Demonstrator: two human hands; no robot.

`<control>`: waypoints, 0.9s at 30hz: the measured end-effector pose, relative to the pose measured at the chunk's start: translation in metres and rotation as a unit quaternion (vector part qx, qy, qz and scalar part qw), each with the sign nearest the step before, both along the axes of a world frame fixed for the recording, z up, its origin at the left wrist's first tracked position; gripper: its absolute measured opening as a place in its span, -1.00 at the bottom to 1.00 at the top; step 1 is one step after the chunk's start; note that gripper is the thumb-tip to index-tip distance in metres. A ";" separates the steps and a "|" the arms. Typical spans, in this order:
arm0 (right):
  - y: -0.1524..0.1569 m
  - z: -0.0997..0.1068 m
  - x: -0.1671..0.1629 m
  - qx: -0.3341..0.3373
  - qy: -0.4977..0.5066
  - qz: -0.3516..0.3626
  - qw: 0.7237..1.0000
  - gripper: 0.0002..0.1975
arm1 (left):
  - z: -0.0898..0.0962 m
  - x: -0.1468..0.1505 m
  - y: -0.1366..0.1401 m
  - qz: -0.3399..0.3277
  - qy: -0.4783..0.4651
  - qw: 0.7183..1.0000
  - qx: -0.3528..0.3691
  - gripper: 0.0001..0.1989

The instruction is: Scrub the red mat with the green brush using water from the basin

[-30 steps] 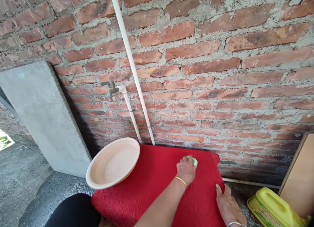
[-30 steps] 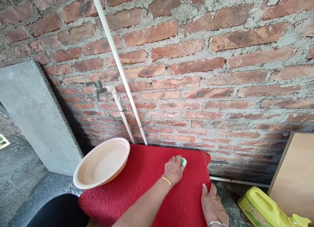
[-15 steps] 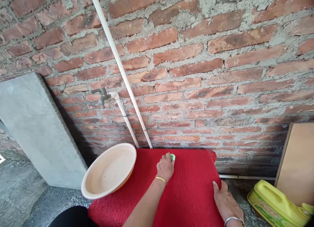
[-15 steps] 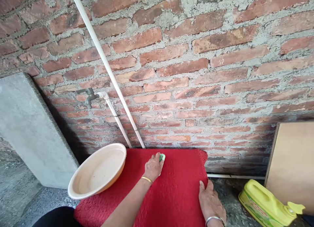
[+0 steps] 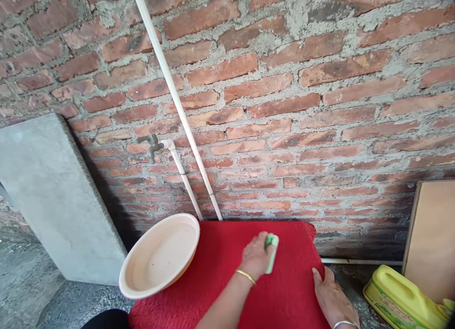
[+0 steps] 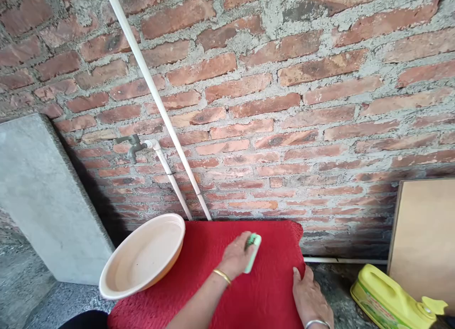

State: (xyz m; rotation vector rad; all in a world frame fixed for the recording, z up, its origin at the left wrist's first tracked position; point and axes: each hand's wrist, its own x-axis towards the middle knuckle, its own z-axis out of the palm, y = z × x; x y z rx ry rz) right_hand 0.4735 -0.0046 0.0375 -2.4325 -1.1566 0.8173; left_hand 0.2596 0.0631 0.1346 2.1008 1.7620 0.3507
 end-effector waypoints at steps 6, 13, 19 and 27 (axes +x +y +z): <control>0.000 0.010 -0.002 -0.021 0.017 0.007 1.000 -0.24 | -0.006 -0.100 0.009 0.139 0.170 0.976 0.017 -0.57; 0.000 0.008 0.002 -0.018 0.012 0.007 1.000 -0.23 | -0.025 -0.027 -0.041 0.017 0.127 0.992 -0.008 -0.53; 0.001 0.004 0.004 -0.011 0.019 0.019 1.000 -0.23 | -0.013 0.007 -0.067 -0.167 -0.132 0.971 -0.107 -0.52; 0.001 0.012 -0.001 -0.019 0.002 0.006 1.000 -0.23 | -0.010 -0.117 -0.036 0.097 0.160 0.982 0.014 -0.58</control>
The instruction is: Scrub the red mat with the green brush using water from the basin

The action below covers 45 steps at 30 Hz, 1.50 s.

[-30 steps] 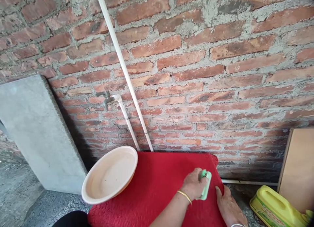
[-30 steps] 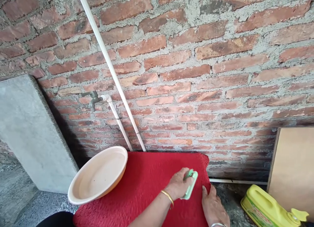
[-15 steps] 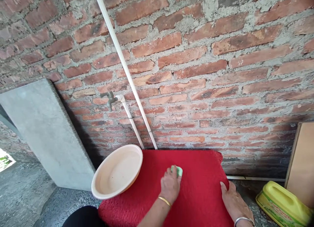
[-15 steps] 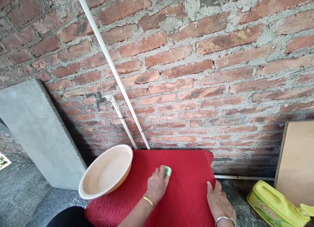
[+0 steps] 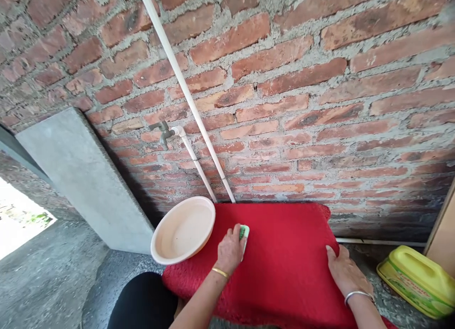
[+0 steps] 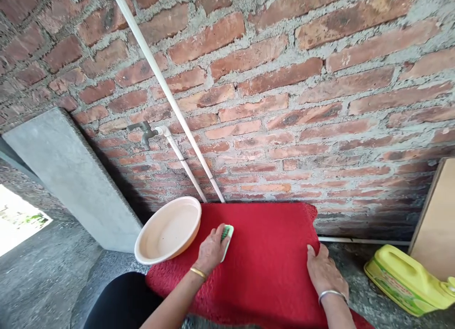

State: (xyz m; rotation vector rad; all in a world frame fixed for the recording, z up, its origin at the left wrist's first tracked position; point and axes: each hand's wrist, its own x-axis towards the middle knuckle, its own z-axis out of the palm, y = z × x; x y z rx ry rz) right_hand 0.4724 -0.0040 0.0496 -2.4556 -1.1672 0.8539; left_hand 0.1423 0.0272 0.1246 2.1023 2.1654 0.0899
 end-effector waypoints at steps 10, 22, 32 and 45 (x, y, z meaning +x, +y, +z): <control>0.000 0.006 0.002 -0.016 -0.027 0.005 0.999 -0.20 | -0.012 0.092 -0.076 -0.223 -0.112 0.965 -0.084 -0.49; 0.007 -0.010 0.011 -0.005 -0.023 0.013 1.000 -0.10 | -0.007 -0.049 -0.044 0.030 -0.046 0.998 -0.033 -0.53; 0.008 -0.008 0.015 -0.011 -0.033 0.023 0.999 -0.10 | -0.010 0.039 -0.092 -0.153 -0.139 0.974 -0.090 -0.48; 0.020 -0.039 0.032 0.012 -0.022 0.025 0.999 -0.10 | -0.011 -0.098 -0.071 0.091 -0.029 0.995 -0.024 -0.54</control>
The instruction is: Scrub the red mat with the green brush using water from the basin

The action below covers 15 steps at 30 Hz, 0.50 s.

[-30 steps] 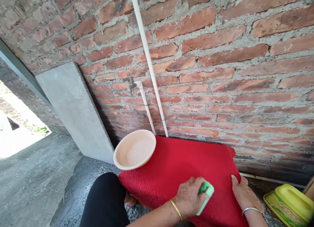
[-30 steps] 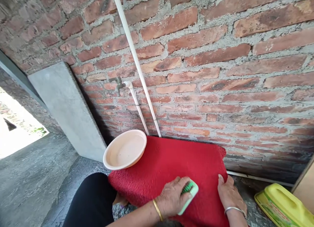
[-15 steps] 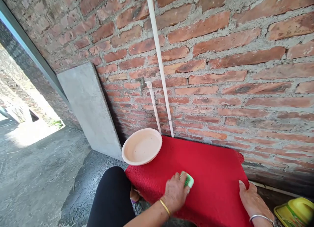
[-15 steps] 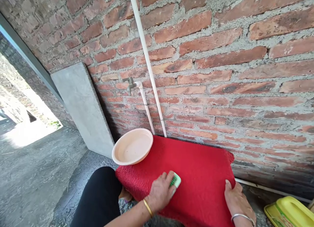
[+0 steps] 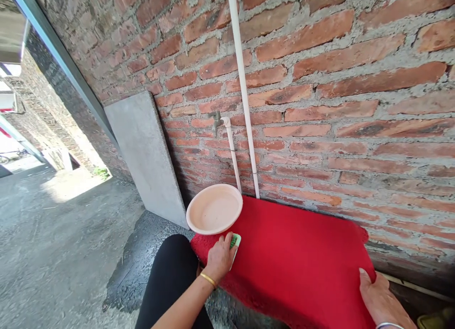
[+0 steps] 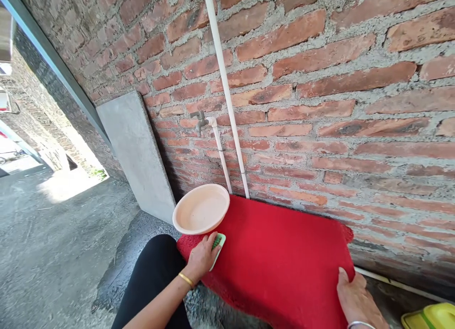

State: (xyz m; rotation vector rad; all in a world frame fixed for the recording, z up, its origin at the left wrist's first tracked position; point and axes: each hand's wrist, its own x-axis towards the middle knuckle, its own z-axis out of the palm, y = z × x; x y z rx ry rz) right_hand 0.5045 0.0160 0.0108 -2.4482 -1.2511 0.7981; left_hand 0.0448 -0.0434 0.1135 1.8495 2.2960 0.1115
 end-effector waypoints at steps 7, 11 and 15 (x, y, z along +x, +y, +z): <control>-0.004 0.013 -0.005 -0.014 -0.016 0.015 1.000 -0.11 | -0.002 0.076 -0.023 -0.128 -0.066 0.989 -0.028 -0.48; -0.006 0.019 -0.007 -0.022 -0.027 0.018 0.999 -0.09 | -0.001 0.115 -0.036 -0.238 -0.150 0.958 -0.052 -0.46; -0.007 0.021 -0.009 -0.019 -0.030 0.019 0.999 -0.08 | 0.004 0.091 -0.020 -0.162 -0.130 0.978 -0.029 -0.50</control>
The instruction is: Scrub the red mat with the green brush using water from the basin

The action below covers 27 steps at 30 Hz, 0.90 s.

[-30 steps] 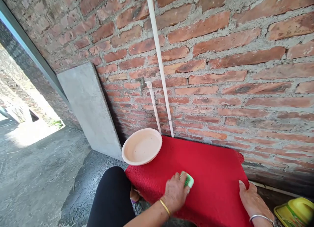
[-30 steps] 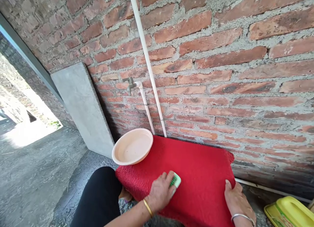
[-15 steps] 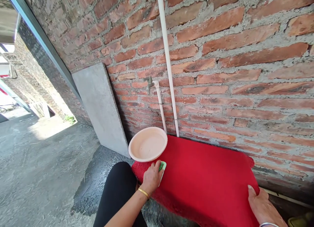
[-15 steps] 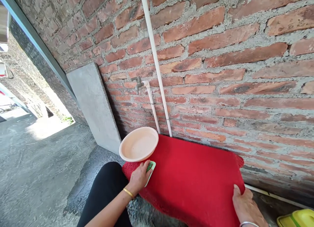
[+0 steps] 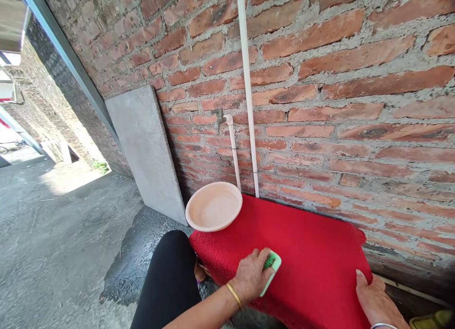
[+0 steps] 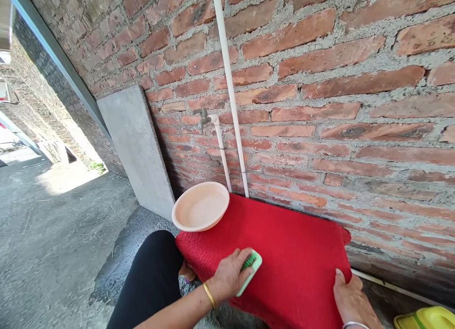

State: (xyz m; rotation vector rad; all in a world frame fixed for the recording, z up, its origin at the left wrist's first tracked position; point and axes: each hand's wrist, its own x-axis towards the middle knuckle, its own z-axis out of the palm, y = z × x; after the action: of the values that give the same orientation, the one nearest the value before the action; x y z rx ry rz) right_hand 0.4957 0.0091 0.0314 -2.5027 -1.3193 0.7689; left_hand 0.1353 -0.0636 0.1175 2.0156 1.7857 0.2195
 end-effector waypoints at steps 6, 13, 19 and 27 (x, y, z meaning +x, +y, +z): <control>0.003 -0.004 -0.002 0.005 0.007 -0.016 1.000 -0.05 | 0.004 -0.067 0.042 0.146 0.151 0.976 0.052 -0.55; 0.007 -0.010 0.005 -0.009 0.034 -0.016 0.999 -0.08 | 0.001 -0.026 0.036 0.089 0.129 0.987 0.031 -0.53; 0.006 -0.010 0.006 -0.004 0.047 -0.017 0.999 -0.10 | -0.002 0.012 0.008 -0.076 -0.008 0.997 0.006 -0.49; 0.003 -0.009 0.001 0.018 0.019 -0.017 1.000 -0.10 | -0.002 -0.085 0.017 0.136 0.115 0.984 0.021 -0.54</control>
State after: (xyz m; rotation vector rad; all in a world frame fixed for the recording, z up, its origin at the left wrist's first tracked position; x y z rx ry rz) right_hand 0.4967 0.0122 0.0223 -2.4636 -1.2645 0.7752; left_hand 0.0507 -0.0469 0.1154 1.8834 2.2191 0.1097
